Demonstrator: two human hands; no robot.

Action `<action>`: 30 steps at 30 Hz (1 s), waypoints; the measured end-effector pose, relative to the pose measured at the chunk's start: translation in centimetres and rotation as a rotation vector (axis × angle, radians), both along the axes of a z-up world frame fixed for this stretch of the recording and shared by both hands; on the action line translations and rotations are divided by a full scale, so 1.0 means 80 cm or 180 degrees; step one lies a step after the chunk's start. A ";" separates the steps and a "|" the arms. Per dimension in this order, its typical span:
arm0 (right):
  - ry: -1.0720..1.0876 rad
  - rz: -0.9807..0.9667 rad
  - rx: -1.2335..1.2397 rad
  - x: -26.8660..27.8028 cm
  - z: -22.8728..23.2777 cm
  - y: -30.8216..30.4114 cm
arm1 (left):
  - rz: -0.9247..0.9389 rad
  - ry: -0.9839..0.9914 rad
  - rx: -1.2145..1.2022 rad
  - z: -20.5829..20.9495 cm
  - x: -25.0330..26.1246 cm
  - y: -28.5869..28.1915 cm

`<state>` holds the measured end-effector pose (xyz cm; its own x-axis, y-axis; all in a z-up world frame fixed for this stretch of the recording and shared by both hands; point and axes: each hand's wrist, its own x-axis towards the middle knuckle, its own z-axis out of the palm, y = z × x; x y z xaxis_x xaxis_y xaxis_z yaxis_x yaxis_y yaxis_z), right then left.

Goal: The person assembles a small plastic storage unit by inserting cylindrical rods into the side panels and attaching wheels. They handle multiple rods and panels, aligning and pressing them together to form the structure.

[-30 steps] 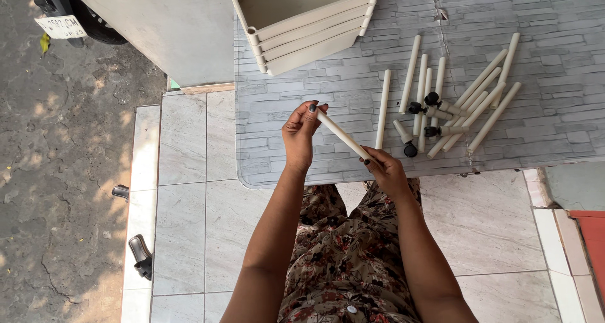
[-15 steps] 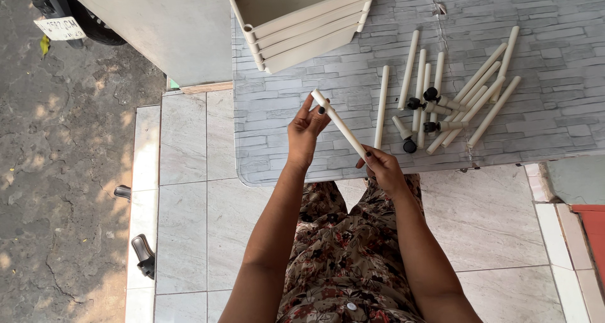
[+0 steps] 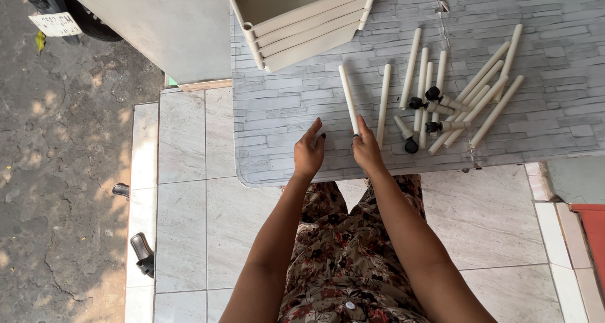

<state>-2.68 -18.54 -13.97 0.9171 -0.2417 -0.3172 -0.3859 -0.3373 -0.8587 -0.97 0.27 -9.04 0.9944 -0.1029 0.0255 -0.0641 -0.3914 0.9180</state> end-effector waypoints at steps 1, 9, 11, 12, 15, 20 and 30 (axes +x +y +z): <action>-0.0312 0.0156 -0.0286 0.007 -0.011 0.000 | -0.0035 -0.0184 0.0005 -0.004 -0.002 0.004; -0.0705 0.0521 -0.0736 0.037 -0.014 0.015 | -0.0340 -0.0907 0.0736 -0.010 -0.014 0.011; -0.0821 0.0558 -0.0865 0.037 0.001 0.021 | -0.0345 -0.0898 0.0727 -0.004 -0.014 0.012; -0.0879 0.0575 -0.0927 0.037 0.008 0.023 | -0.0350 -0.0893 0.0724 -0.002 -0.014 0.012; -0.0999 0.0662 -0.0859 0.036 0.025 0.024 | -0.0312 -0.0808 0.0681 0.003 -0.015 0.011; -0.0850 0.0436 -0.0815 0.029 0.035 0.003 | -0.0340 -0.0809 0.0768 0.002 -0.015 0.012; -0.1106 -0.0129 -0.2513 -0.011 0.030 -0.058 | -0.0358 -0.0800 0.0823 -0.001 -0.015 0.011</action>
